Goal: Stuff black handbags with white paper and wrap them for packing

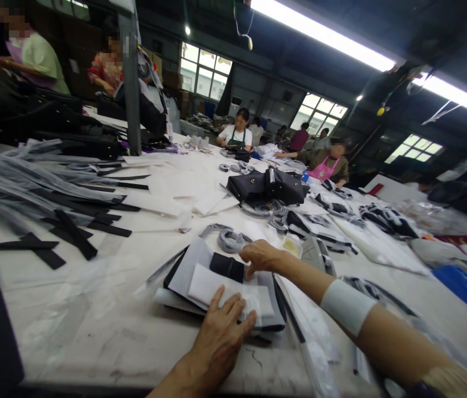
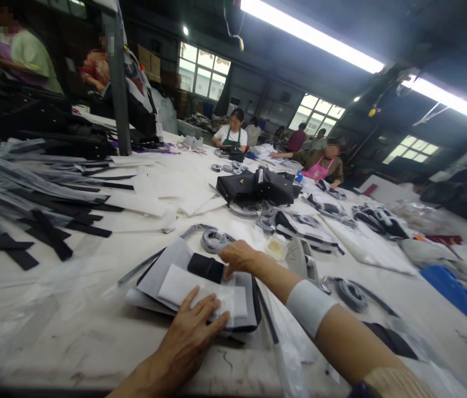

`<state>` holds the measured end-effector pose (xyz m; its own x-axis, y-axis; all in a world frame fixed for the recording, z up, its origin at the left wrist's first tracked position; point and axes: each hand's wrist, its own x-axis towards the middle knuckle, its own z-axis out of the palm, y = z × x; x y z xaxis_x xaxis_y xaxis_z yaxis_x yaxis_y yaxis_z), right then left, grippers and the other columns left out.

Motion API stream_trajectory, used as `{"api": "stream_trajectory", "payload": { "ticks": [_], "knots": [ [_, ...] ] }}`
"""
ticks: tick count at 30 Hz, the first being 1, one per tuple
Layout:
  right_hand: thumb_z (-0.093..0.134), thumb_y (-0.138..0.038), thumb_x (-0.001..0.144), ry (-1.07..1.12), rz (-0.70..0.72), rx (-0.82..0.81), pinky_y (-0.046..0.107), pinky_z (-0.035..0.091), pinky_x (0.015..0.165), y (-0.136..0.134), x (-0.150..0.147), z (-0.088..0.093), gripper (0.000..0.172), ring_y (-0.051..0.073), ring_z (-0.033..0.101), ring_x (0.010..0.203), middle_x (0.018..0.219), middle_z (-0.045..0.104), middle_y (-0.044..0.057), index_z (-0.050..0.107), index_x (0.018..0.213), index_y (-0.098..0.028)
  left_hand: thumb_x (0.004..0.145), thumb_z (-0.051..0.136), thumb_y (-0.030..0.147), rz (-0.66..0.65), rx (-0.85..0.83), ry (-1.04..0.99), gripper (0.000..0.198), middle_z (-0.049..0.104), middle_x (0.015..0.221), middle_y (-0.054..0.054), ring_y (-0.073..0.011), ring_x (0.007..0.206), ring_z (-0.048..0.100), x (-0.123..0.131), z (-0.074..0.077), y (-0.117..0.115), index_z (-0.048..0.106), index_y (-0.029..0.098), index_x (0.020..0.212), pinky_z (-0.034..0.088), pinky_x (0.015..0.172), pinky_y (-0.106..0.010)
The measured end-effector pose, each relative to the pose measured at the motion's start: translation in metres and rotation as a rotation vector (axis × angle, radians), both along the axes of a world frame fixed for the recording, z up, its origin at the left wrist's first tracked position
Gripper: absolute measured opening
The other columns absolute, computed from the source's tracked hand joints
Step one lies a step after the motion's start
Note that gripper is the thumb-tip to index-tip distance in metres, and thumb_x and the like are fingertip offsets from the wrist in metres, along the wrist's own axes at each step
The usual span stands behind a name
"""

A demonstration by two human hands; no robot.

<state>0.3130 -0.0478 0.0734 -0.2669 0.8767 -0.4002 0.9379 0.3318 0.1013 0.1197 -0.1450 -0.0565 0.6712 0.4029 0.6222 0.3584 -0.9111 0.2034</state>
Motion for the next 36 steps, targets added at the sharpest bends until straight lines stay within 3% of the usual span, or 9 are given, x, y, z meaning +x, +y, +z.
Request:
{"api": "stream_trajectory", "payload": {
  "ticks": [4,10,14,18,24,26,29,33,36],
  "knots": [
    [0.082,-0.042,0.075,0.098,-0.131,0.188,0.026,0.044,0.068,-0.026,0.020,0.010,0.036,0.021,0.066,0.087,0.097,0.072,0.005,0.067,0.100,-0.020,0.095,0.058,0.031,0.004,0.001,0.016,0.031,0.063,0.121,-0.004,-0.0216,0.121,0.053,0.000,0.001,-0.001,0.057,0.028,0.126,0.013,0.119,-0.048],
    [0.072,-0.022,0.081,0.423,-0.280,0.224,0.024,0.045,0.072,-0.092,0.008,-0.020,0.004,0.016,0.064,0.081,0.082,0.069,-0.001,0.070,0.080,-0.021,0.094,0.058,0.027,0.000,-0.003,0.009,0.032,0.063,0.121,-0.005,-0.0225,0.122,0.053,0.001,0.001,0.000,0.057,0.028,0.126,0.012,0.119,-0.050],
    [0.065,-0.022,0.087,0.589,-0.318,0.488,0.030,0.049,0.080,-0.113,-0.011,-0.023,0.009,0.019,0.065,0.084,0.086,0.070,0.003,0.071,0.081,-0.022,0.093,0.058,0.025,-0.012,-0.028,0.022,0.033,0.063,0.123,-0.005,-0.0231,0.123,0.053,-0.001,0.001,0.000,0.057,0.028,0.126,0.015,0.119,-0.052],
    [0.048,-0.037,0.099,0.832,-0.298,0.711,0.036,0.053,0.093,-0.127,-0.032,-0.049,0.030,0.023,0.067,0.106,0.114,0.073,0.009,0.070,0.113,-0.021,0.095,0.055,0.028,-0.003,-0.009,0.045,0.034,0.064,0.122,-0.008,-0.0239,0.121,0.055,0.002,-0.001,-0.002,0.057,0.025,0.129,0.021,0.118,-0.054],
    [0.029,-0.041,0.105,0.632,-0.125,0.674,0.047,0.046,0.110,-0.134,-0.037,-0.111,0.048,0.024,0.057,0.127,0.136,0.061,0.010,0.057,0.136,-0.018,0.100,0.047,0.020,-0.071,0.081,0.143,0.037,0.062,0.130,-0.008,-0.0176,0.127,0.052,-0.020,0.016,0.015,0.051,0.015,0.136,0.031,0.116,-0.036],
    [0.035,-0.044,0.104,0.551,-0.070,0.699,0.048,0.046,0.110,-0.135,-0.036,-0.116,0.048,0.025,0.054,0.130,0.141,0.058,0.011,0.054,0.139,-0.018,0.098,0.049,0.018,-0.043,0.091,0.172,0.036,0.063,0.130,-0.007,-0.0177,0.128,0.051,-0.045,0.029,0.031,0.054,0.015,0.134,0.030,0.117,-0.034],
    [0.045,-0.047,0.100,0.436,-0.012,0.760,0.050,0.044,0.111,-0.138,-0.039,-0.118,0.056,0.028,0.049,0.135,0.146,0.051,0.013,0.043,0.147,-0.016,0.094,0.063,0.033,0.026,0.096,0.235,0.042,0.059,0.138,-0.006,-0.0298,0.136,0.045,-0.087,0.046,0.059,0.056,0.027,0.134,0.027,0.116,-0.056],
    [0.050,-0.048,0.098,0.319,-0.011,0.787,0.054,0.041,0.111,-0.138,-0.046,-0.118,0.063,0.030,0.044,0.138,0.151,0.046,0.012,0.033,0.153,-0.021,0.095,0.063,0.030,0.025,-0.042,0.238,0.038,0.059,0.140,-0.003,-0.0247,0.130,0.053,-0.113,0.054,0.079,0.059,0.032,0.133,0.045,0.106,-0.042],
    [0.051,-0.048,0.098,0.263,-0.031,0.719,0.059,0.039,0.109,-0.137,-0.047,-0.113,0.060,0.033,0.041,0.140,0.154,0.042,0.009,0.034,0.152,-0.030,0.096,0.059,0.027,0.109,-0.204,0.178,0.028,0.066,0.129,-0.001,-0.0201,0.118,0.062,-0.110,0.053,0.068,0.066,0.031,0.124,0.049,0.102,-0.037]
  ]
}}
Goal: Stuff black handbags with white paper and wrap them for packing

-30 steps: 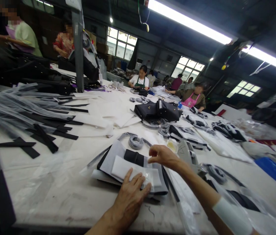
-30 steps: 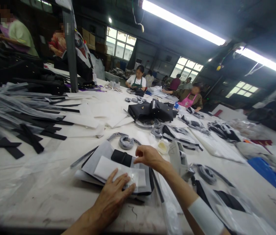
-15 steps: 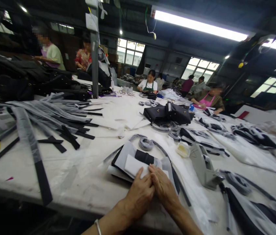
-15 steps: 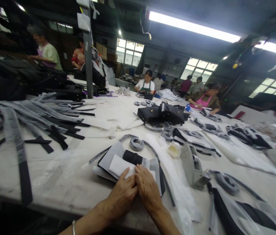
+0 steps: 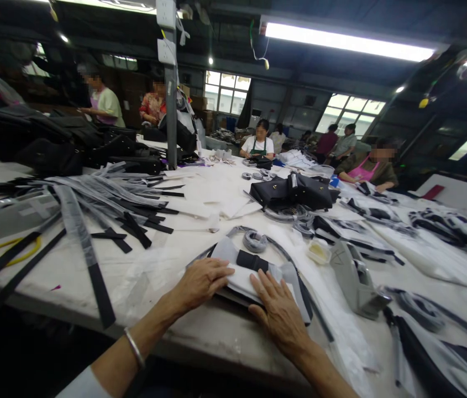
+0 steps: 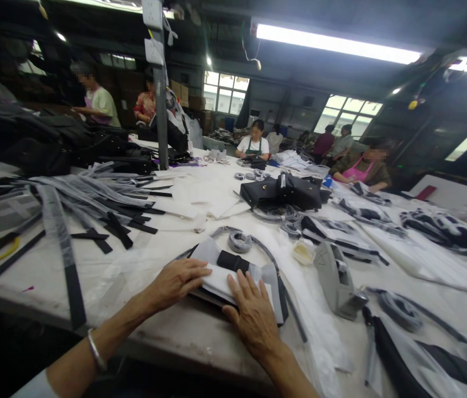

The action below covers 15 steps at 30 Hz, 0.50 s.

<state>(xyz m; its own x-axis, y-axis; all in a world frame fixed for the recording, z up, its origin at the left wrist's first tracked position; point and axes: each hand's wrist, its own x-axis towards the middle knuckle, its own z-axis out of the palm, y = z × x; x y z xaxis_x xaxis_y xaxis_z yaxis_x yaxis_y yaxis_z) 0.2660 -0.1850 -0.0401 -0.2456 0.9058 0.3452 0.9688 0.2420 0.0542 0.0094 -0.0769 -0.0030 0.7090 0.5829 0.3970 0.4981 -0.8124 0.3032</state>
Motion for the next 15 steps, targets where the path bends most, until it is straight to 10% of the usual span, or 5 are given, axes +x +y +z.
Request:
{"api": "stream_trajectory", "payload": {
  "ticks": [10,15],
  "knots": [
    [0.059,-0.037,0.093,-0.038,0.096,-0.054,0.065,0.025,0.115,-0.010,-0.018,0.020,0.056,0.036,0.033,0.144,0.154,0.042,0.008,0.045,0.146,-0.025,0.091,0.059,0.017,0.263,-0.198,-0.131,0.026,0.071,0.119,0.002,-0.0171,0.109,0.067,-0.001,-0.008,-0.053,0.073,0.032,0.107,0.052,0.093,-0.032],
    [0.049,-0.014,0.092,-0.046,0.106,0.029,0.054,0.031,0.114,-0.009,-0.044,0.002,0.061,0.029,0.039,0.141,0.154,0.043,0.005,0.037,0.151,-0.027,0.090,0.054,0.010,0.258,0.032,-0.078,0.031,0.069,0.122,-0.001,-0.0206,0.112,0.065,0.005,-0.010,-0.057,0.071,0.030,0.107,0.051,0.094,-0.041]
  ]
}}
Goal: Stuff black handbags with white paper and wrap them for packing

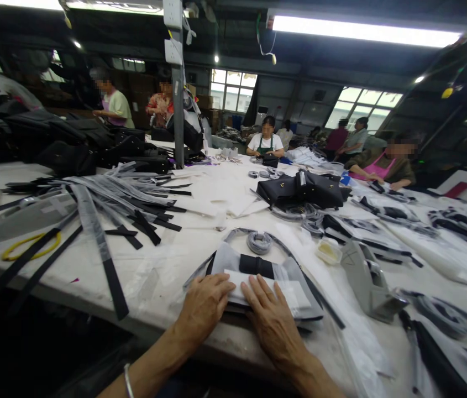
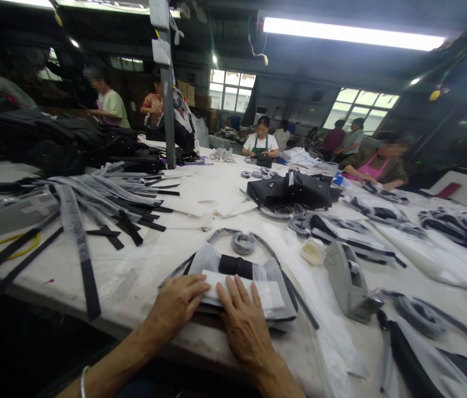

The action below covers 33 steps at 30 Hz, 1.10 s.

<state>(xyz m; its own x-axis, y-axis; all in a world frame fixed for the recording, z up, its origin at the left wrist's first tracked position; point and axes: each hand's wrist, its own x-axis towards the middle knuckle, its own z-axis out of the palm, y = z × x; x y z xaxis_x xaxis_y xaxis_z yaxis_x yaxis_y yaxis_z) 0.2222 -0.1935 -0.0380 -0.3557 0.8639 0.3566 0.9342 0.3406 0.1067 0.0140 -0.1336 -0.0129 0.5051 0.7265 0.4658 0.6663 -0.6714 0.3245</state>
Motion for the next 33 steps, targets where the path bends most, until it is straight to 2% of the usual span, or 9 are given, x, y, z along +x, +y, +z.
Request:
{"api": "stream_trajectory", "payload": {
  "ticks": [3,5,7,12,17,23,28,31,33],
  "knots": [
    [0.044,-0.009,0.092,0.014,-0.053,0.042,0.054,0.030,0.114,-0.001,-0.003,-0.010,0.061,0.029,0.038,0.142,0.154,0.044,0.003,0.039,0.149,-0.029,0.094,0.045,0.009,-0.124,0.255,0.038,0.035,0.066,0.127,-0.005,-0.0231,0.126,0.055,-0.001,-0.006,-0.002,0.067,0.023,0.116,0.039,0.110,-0.050],
    [0.043,-0.009,0.092,0.029,-0.073,0.060,0.054,0.028,0.114,-0.002,-0.003,-0.012,0.060,0.029,0.037,0.142,0.153,0.045,0.003,0.040,0.149,-0.029,0.095,0.038,0.007,-0.228,0.365,0.064,0.039,0.066,0.127,-0.008,-0.0208,0.127,0.054,-0.005,-0.012,-0.002,0.064,0.019,0.123,0.038,0.112,-0.046],
    [0.042,-0.009,0.093,0.038,-0.078,0.067,0.054,0.026,0.115,-0.004,-0.004,-0.012,0.059,0.030,0.037,0.142,0.152,0.046,0.004,0.042,0.148,-0.029,0.096,0.034,0.006,-0.280,0.413,0.082,0.042,0.067,0.125,-0.009,-0.0184,0.122,0.058,-0.010,-0.018,-0.002,0.062,0.016,0.126,0.043,0.109,-0.040],
    [0.042,-0.011,0.094,0.032,-0.077,0.050,0.056,0.021,0.116,-0.004,-0.008,-0.009,0.055,0.031,0.034,0.143,0.154,0.043,0.003,0.043,0.147,-0.028,0.099,0.033,0.009,-0.249,0.515,0.165,0.041,0.063,0.132,-0.010,-0.0218,0.128,0.053,-0.015,-0.030,-0.009,0.058,0.013,0.131,0.039,0.112,-0.044],
    [0.042,-0.012,0.095,0.044,-0.087,0.051,0.055,0.021,0.115,-0.002,-0.009,-0.007,0.052,0.031,0.036,0.142,0.152,0.046,0.003,0.045,0.145,-0.027,0.101,0.033,0.013,-0.222,0.610,0.325,0.040,0.058,0.136,-0.015,-0.0274,0.129,0.051,-0.013,-0.033,-0.011,0.052,0.007,0.135,0.038,0.110,-0.048],
    [0.056,-0.023,0.093,0.074,-0.088,0.039,0.055,0.025,0.115,-0.001,-0.016,-0.003,0.049,0.032,0.040,0.140,0.149,0.050,0.007,0.048,0.142,-0.023,0.097,0.038,0.011,-0.319,0.659,0.447,0.039,0.062,0.127,-0.019,-0.0288,0.118,0.058,-0.014,-0.025,0.007,0.052,0.004,0.133,0.046,0.096,-0.043],
    [0.076,-0.045,0.081,0.146,-0.060,0.064,0.054,0.027,0.115,0.001,-0.023,-0.003,0.075,0.035,0.043,0.137,0.146,0.052,0.014,0.045,0.143,-0.016,0.095,0.043,0.006,-0.402,0.633,0.413,0.037,0.064,0.121,-0.019,-0.0265,0.110,0.062,-0.015,-0.007,0.016,0.051,0.003,0.131,0.049,0.090,-0.039],
    [0.081,-0.043,0.075,0.160,-0.069,0.102,0.054,0.030,0.113,0.007,-0.022,0.004,0.083,0.036,0.047,0.133,0.143,0.055,0.015,0.043,0.144,-0.016,0.094,0.039,0.004,-0.397,0.620,0.356,0.037,0.066,0.117,-0.016,-0.0252,0.104,0.064,-0.012,0.004,0.023,0.052,0.004,0.129,0.051,0.087,-0.037],
    [0.079,-0.034,0.078,0.146,-0.077,0.147,0.052,0.035,0.109,0.013,-0.019,0.010,0.076,0.034,0.051,0.128,0.139,0.058,0.015,0.044,0.142,-0.016,0.093,0.038,0.003,-0.395,0.612,0.326,0.039,0.067,0.115,-0.016,-0.0244,0.102,0.065,-0.008,0.009,0.027,0.053,0.004,0.129,0.051,0.086,-0.036]
  ]
}}
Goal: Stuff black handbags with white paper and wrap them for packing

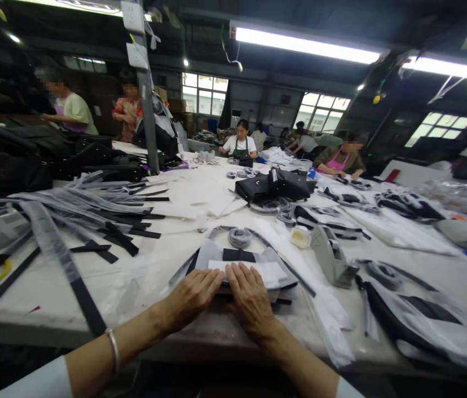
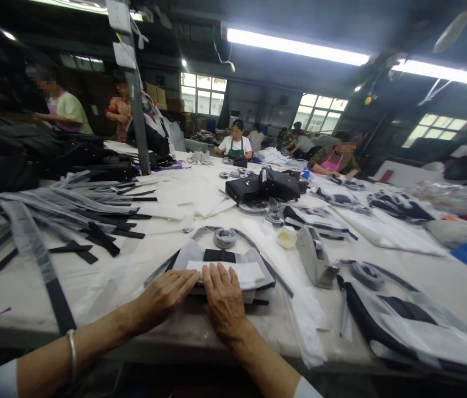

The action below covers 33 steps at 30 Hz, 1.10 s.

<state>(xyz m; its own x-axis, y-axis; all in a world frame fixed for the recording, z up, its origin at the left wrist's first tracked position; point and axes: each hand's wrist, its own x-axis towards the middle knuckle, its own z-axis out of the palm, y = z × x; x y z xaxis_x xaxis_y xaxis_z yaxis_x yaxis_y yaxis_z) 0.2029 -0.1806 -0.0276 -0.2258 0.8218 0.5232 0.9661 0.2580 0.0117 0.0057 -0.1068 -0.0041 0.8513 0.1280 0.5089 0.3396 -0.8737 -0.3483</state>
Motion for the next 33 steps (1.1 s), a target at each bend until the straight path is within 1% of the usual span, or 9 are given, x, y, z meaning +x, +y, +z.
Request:
{"api": "stream_trajectory", "payload": {
  "ticks": [8,16,18,21,24,27,28,30,33],
  "knots": [
    [0.044,-0.016,0.095,-0.048,0.108,0.139,0.044,0.046,0.096,0.014,0.007,0.015,0.027,0.027,0.059,0.110,0.116,0.068,0.011,0.057,0.120,-0.014,0.089,0.036,0.000,0.143,0.053,-0.106,0.055,0.064,0.126,-0.014,-0.0260,0.112,0.061,0.010,-0.016,-0.001,0.048,0.012,0.141,0.042,0.099,-0.041],
    [0.037,-0.015,0.096,0.085,0.132,0.185,0.045,0.044,0.101,0.016,0.004,-0.010,0.029,0.025,0.058,0.116,0.117,0.069,0.011,0.057,0.116,-0.016,0.098,0.039,0.006,0.027,0.042,-0.257,0.043,0.066,0.126,-0.010,-0.0243,0.119,0.059,0.004,-0.029,-0.002,0.054,0.015,0.137,0.037,0.108,-0.041],
    [0.042,-0.018,0.095,0.112,0.146,0.164,0.045,0.043,0.103,0.013,0.003,-0.007,0.026,0.025,0.058,0.117,0.118,0.069,0.010,0.057,0.116,-0.017,0.098,0.038,0.006,0.018,0.013,-0.276,0.044,0.067,0.126,-0.009,-0.0223,0.119,0.060,0.003,-0.031,-0.004,0.053,0.016,0.138,0.038,0.107,-0.037],
    [0.056,-0.029,0.092,0.177,0.242,0.075,0.042,0.041,0.108,0.002,0.010,0.016,0.032,0.023,0.058,0.119,0.122,0.068,0.007,0.055,0.122,-0.018,0.098,0.037,0.006,0.014,-0.037,-0.307,0.045,0.068,0.124,-0.007,-0.0193,0.116,0.062,0.000,-0.035,-0.005,0.053,0.019,0.139,0.041,0.105,-0.032],
    [0.055,-0.022,0.095,0.295,0.257,0.143,0.039,0.040,0.110,-0.013,0.047,0.049,0.025,0.018,0.061,0.115,0.119,0.069,0.005,0.059,0.120,-0.022,0.099,0.038,0.010,0.033,-0.104,-0.339,0.045,0.069,0.123,-0.006,-0.0197,0.116,0.063,-0.005,-0.037,-0.003,0.051,0.022,0.141,0.044,0.103,-0.032],
    [0.056,-0.021,0.096,0.500,-0.012,0.375,0.033,0.051,0.092,-0.023,0.115,0.064,0.013,0.018,0.067,0.098,0.101,0.073,0.004,0.067,0.102,-0.024,0.099,0.046,0.018,0.080,-0.148,-0.366,0.044,0.068,0.124,-0.006,-0.0205,0.114,0.064,-0.011,-0.041,0.002,0.049,0.023,0.143,0.045,0.101,-0.031],
    [0.060,-0.028,0.094,0.576,-0.164,0.450,0.033,0.052,0.086,-0.026,0.140,0.063,0.009,0.019,0.068,0.091,0.094,0.073,0.004,0.068,0.095,-0.023,0.099,0.048,0.021,0.093,-0.152,-0.371,0.044,0.068,0.124,-0.005,-0.0203,0.113,0.065,-0.013,-0.042,0.005,0.049,0.023,0.143,0.045,0.100,-0.030],
    [0.064,-0.043,0.090,0.659,-0.439,0.442,0.035,0.052,0.080,-0.029,0.183,0.049,0.021,0.022,0.067,0.082,0.086,0.073,0.004,0.069,0.087,-0.022,0.099,0.049,0.027,0.119,-0.160,-0.387,0.046,0.068,0.125,-0.004,-0.0195,0.110,0.066,-0.017,-0.045,0.010,0.047,0.023,0.145,0.044,0.101,-0.029],
    [0.062,-0.049,0.086,0.608,-0.475,0.119,0.038,0.050,0.083,-0.030,0.222,0.016,0.028,0.025,0.067,0.086,0.087,0.073,0.006,0.071,0.081,-0.023,0.099,0.048,0.034,0.171,-0.193,-0.429,0.046,0.066,0.128,-0.002,-0.0190,0.108,0.066,-0.021,-0.048,0.017,0.048,0.024,0.144,0.042,0.104,-0.029]
  ]
}}
